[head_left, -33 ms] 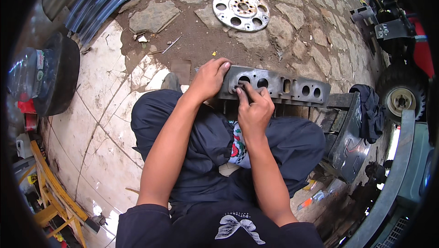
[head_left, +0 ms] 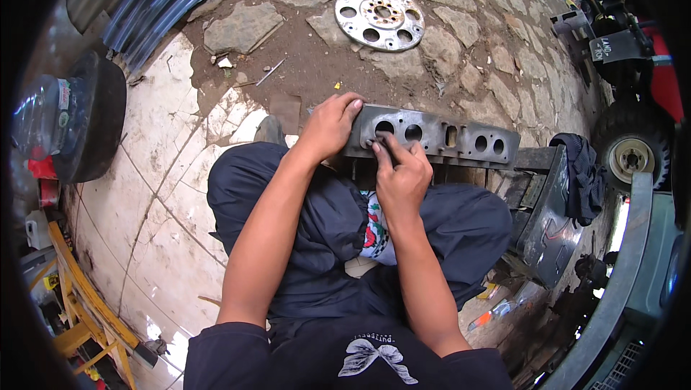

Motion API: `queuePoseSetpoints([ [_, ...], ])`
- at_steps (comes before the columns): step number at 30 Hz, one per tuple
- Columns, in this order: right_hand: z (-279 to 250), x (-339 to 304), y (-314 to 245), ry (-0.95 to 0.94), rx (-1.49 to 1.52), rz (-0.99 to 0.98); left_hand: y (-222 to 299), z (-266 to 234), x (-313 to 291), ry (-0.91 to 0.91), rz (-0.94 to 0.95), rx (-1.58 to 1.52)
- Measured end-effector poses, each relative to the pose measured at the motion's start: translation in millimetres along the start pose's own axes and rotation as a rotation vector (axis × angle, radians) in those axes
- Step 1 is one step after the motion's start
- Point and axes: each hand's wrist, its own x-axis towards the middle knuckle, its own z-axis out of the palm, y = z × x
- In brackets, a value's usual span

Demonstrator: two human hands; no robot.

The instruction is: The person sits on the ground and scrubs a metal engine cylinder head with a small abrasive pad. They repeatedly rub the surface and the edges of the circular openings, occasionally flipping the part to work on different sides.

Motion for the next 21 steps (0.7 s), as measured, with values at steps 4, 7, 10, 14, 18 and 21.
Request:
queuePoseSetpoints([
  [4,-10.3,9.0,-6.9,-0.081,-0.057,0.007,-1.6,3.9,-4.9,0.012,0.014,0.015],
  [7,-4.9,17.8,-6.4,-0.065,-0.085,-0.039,2.8,0.6,2.0,-0.003,-0.018,0.017],
  [10,-8.3,11.9,-3.4,-0.082,-0.111,-0.046,4.0,0.8,-3.1,0.03,0.009,0.018],
  [14,-4.8,26.1,-4.9,-0.065,-0.11,-0.168,5.8,-3.0,3.7,0.001,-0.017,0.018],
  [18,-9.3,21.1,-2.0,-0.109,-0.137,-0.152,1.1,1.5,-2.4,0.014,0.006,0.024],
  [21,-10.2,23.9,1.0,-0.113,-0.13,-0.176,-0.7,1.3,-1.4,0.016,0.031,0.021],
])
